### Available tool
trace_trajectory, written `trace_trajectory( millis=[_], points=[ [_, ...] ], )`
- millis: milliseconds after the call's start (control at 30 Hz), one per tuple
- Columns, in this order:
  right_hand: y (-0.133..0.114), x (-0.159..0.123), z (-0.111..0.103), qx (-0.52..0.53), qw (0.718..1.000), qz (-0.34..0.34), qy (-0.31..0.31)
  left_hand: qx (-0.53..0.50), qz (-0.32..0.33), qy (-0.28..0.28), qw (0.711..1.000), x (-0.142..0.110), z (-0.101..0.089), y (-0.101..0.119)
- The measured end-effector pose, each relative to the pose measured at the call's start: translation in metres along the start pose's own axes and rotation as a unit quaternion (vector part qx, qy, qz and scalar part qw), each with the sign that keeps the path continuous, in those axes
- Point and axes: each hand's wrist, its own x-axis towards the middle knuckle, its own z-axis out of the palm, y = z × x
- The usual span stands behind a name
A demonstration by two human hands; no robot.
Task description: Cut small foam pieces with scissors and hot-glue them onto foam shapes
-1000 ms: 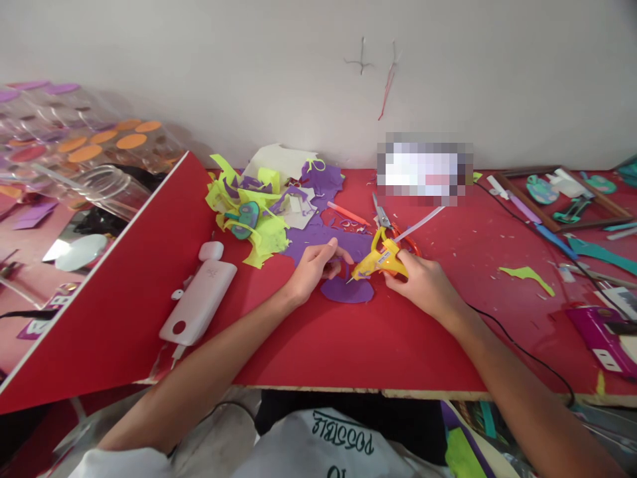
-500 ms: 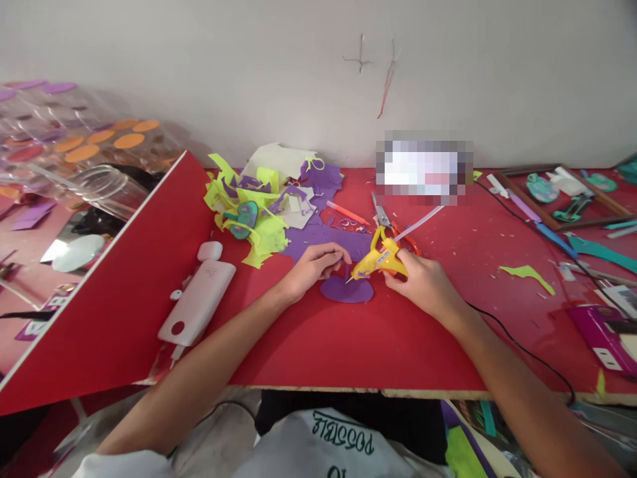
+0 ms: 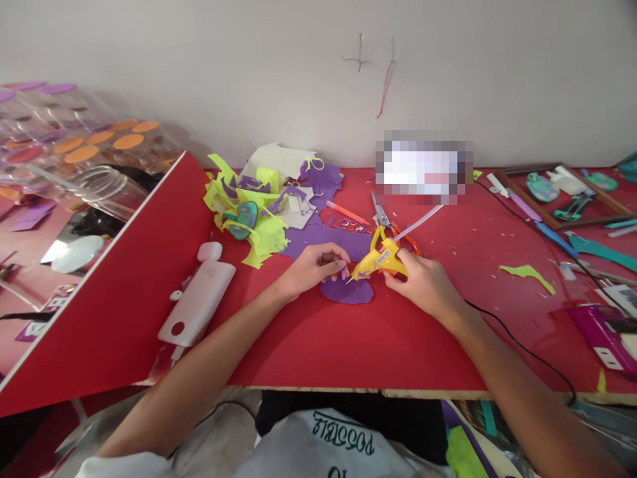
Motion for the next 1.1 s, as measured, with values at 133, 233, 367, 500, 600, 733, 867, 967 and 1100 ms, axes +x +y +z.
trace_trajectory(
  millis=[133,233,367,500,600,733,867,967,1100],
  points=[
    [0.001,0.000,0.001,-0.006,1.000,0.000,0.001,0.032,0.009,0.008,0.999,0.000,-0.001,-0.004],
    [0.001,0.000,0.002,-0.008,1.000,-0.002,0.003,0.057,0.029,0.013,0.998,0.000,-0.002,-0.006],
    [0.000,-0.001,0.002,-0.011,1.000,-0.001,0.004,0.124,0.067,0.031,0.990,0.001,-0.002,-0.009],
    [0.001,-0.001,0.002,-0.009,1.000,0.001,0.000,0.150,0.059,0.016,0.987,-0.001,-0.002,-0.005],
    [0.001,-0.001,0.002,-0.006,1.000,0.004,-0.004,0.129,0.039,-0.007,0.991,-0.003,-0.002,0.000],
    [0.002,0.000,0.002,0.000,1.000,0.003,-0.003,0.111,0.028,-0.005,0.993,-0.003,-0.003,0.000],
    [0.002,0.000,0.002,0.009,1.000,0.004,0.001,0.088,0.010,0.013,0.996,-0.001,-0.005,-0.003],
    [0.002,0.000,0.003,0.017,1.000,0.007,-0.001,0.077,0.016,0.006,0.997,-0.001,-0.006,-0.002],
    [0.002,-0.001,0.003,0.007,1.000,0.010,-0.002,0.060,0.028,-0.009,0.998,-0.002,-0.006,0.000]
  ],
)
